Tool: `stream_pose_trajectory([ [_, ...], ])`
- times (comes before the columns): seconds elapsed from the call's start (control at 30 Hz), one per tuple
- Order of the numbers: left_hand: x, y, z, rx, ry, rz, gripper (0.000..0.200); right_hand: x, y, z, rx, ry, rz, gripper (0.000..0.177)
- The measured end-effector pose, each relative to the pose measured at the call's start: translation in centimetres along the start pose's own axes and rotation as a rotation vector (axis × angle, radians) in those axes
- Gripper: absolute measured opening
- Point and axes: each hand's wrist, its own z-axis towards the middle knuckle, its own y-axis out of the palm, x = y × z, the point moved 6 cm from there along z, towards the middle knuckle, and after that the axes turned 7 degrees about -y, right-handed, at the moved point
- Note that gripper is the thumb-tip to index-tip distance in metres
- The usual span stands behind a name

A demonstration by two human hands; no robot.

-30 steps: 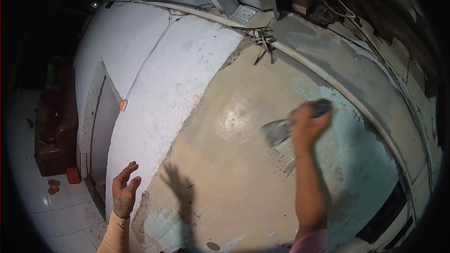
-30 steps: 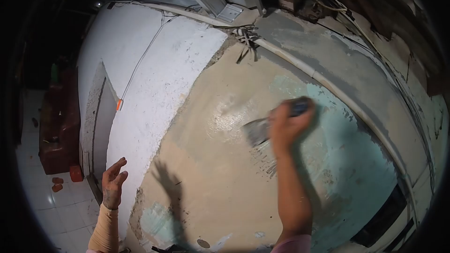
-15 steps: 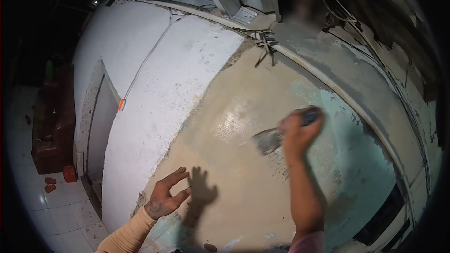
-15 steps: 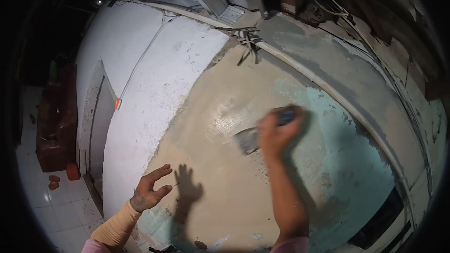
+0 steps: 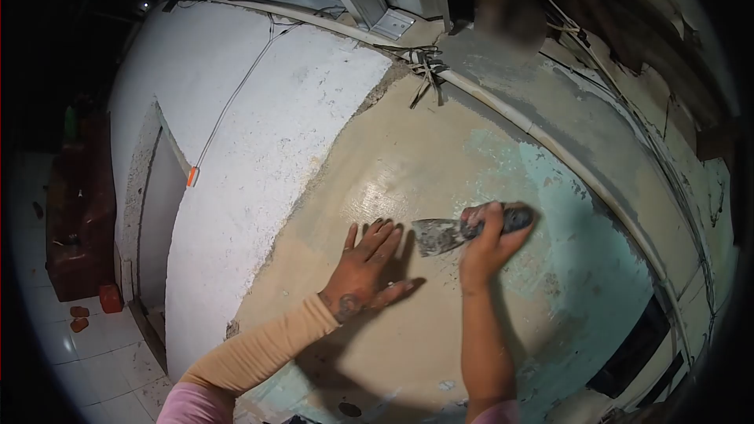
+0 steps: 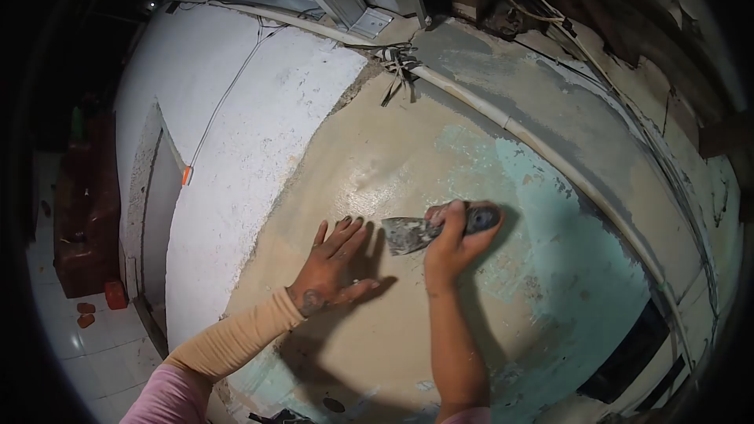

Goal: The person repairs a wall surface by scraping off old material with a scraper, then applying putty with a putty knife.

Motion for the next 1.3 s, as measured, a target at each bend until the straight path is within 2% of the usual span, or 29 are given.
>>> stream_pose_trajectory([
  [0.03,0.9,0.3,1.0,0.036,0.028,0.029,0.091,-0.7,-0.3,-0.9,0.035,-0.044,-0.029,0.023],
  [0.07,1.8,0.7,1.9,0.072,0.056,0.065,0.087,-0.9,-0.3,-2.2,-0.067,-0.117,-0.076,0.025],
  [0.1,2.3,1.6,2.2,0.079,0.103,0.077,0.085,-1.0,-0.9,-3.5,-0.073,-0.159,-0.146,0.027],
  [0.17,2.5,2.9,2.8,0.098,0.194,0.127,0.08,-1.6,-3.1,-4.7,-0.043,-0.094,-0.191,0.029],
  [0.23,3.1,3.1,3.1,0.078,0.214,0.093,0.074,-2.6,-6.1,-4.4,-0.142,0.104,-0.346,0.029],
  [0.27,3.3,3.3,3.3,0.038,0.222,0.079,0.073,-3.5,-6.8,-3.9,-0.168,0.166,-0.339,0.028],
  [0.3,3.5,3.7,3.7,0.003,0.229,0.066,0.072,-5.0,-6.5,-3.2,-0.218,0.339,-0.284,0.024],
  [0.37,5.1,4.5,4.9,0.013,0.308,0.07,0.071,-7.6,-7.6,-2.0,-0.451,0.521,-0.633,0.022],
  [0.47,8.5,6.7,7.2,0.035,0.383,0.059,0.069,-10.9,-6.1,0.2,-0.895,0.093,-0.976,0.03],
  [0.57,11.3,8.1,10.7,0.042,0.345,-0.053,0.069,-11.4,-6.0,3.1,-0.949,-0.03,-1.091,0.036],
  [0.7,11.1,9.5,14.8,0.161,0.329,-0.3,0.07,-11.9,-4.9,7.7,-1.09,-0.246,-1.131,0.034],
  [0.8,10.8,8.0,13.6,0.241,0.3,-0.275,0.07,-11.8,-4.7,9.6,-1.206,-0.356,-1.293,0.036],
  [0.9,8.4,6.7,10.2,0.251,0.269,-0.155,0.065,-11.3,-4.5,9.5,-1.29,-0.402,-1.447,0.04],
  [1.03,4.7,5.4,8.9,0.2,0.194,-0.05,0.065,-9.0,-2.5,9.8,-1.413,-0.318,-1.542,0.04],
  [1.13,1.3,2.7,8.6,0.201,0.155,0.027,0.068,-10.2,-0.9,11.1,-1.534,-0.259,-1.602,0.042],
  [1.23,-2.5,0.6,9.1,0.173,0.079,0.188,0.07,-10.2,-0.1,11.5,-1.557,-0.208,-1.596,0.044],
  [1.3,-2.6,0.5,9.5,0.154,0.044,0.148,0.067,-9.6,0.2,11.1,-1.524,-0.275,-1.538,0.041],
])
